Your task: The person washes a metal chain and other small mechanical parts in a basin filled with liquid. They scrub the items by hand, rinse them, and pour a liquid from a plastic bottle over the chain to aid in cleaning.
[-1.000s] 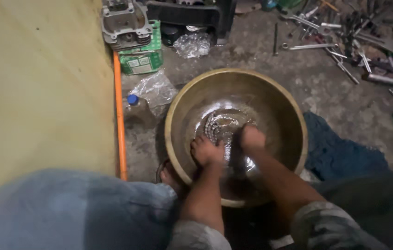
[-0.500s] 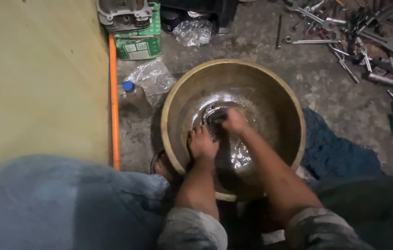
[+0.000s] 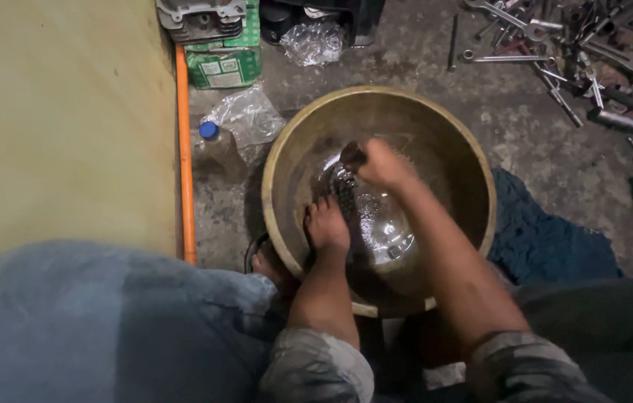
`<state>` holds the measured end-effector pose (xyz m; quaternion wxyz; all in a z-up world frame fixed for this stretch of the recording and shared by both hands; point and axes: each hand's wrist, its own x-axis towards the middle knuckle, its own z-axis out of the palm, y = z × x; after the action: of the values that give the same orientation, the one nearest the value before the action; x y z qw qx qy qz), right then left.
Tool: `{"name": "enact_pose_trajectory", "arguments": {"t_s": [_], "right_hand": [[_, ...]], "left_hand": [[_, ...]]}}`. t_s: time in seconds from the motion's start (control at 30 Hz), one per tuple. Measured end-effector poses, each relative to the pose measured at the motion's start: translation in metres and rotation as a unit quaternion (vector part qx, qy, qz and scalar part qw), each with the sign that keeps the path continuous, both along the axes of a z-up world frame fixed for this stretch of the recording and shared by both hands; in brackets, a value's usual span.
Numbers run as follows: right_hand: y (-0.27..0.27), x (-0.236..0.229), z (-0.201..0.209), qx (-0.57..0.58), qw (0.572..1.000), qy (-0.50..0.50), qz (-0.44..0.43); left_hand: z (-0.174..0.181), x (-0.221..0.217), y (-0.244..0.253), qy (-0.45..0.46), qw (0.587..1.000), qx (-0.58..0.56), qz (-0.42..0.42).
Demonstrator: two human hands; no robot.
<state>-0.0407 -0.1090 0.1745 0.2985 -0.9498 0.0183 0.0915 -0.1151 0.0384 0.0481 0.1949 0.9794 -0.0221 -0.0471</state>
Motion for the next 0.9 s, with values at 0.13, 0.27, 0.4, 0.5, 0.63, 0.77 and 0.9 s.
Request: {"name": "enact_pose_trajectory", "arguments": {"t_s": [0.13, 0.27, 0.4, 0.5, 0.63, 0.77, 0.9], "right_hand": [[0.001, -0.002, 0.026, 0.103, 0.992, -0.066, 0.012], [0.005, 0.005, 0.045, 0.121, 0.990, -0.074, -0.011], [0.005, 0.014, 0.034, 0.232, 0.968, -0.099, 0.011], [0.009, 0.002, -0.008, 0.065, 0.996, -0.017, -0.055], [-0.009, -0.015, -0.071, -0.096, 0.994, -0.002, 0.051], [-0.060, -0.003, -0.094, -0.041, 0.997, 0.035, -0.046], [-0.106, 0.003, -0.127, -0.118, 0.989, -0.056, -0.062]], "left_hand": [[-0.018, 0.001, -0.001, -0.023, 1.000, 0.015, -0.005], [-0.046, 0.006, -0.007, -0.032, 0.999, 0.020, 0.008], [-0.057, 0.008, -0.007, -0.050, 0.998, 0.036, -0.003], [-0.042, 0.002, -0.003, -0.045, 0.999, 0.027, -0.002], [0.007, 0.000, -0.003, 0.009, 1.000, 0.006, -0.001], [0.035, -0.004, 0.002, 0.062, 0.998, -0.006, 0.005], [0.040, -0.007, 0.000, -0.005, 1.000, -0.002, 0.003]]}}
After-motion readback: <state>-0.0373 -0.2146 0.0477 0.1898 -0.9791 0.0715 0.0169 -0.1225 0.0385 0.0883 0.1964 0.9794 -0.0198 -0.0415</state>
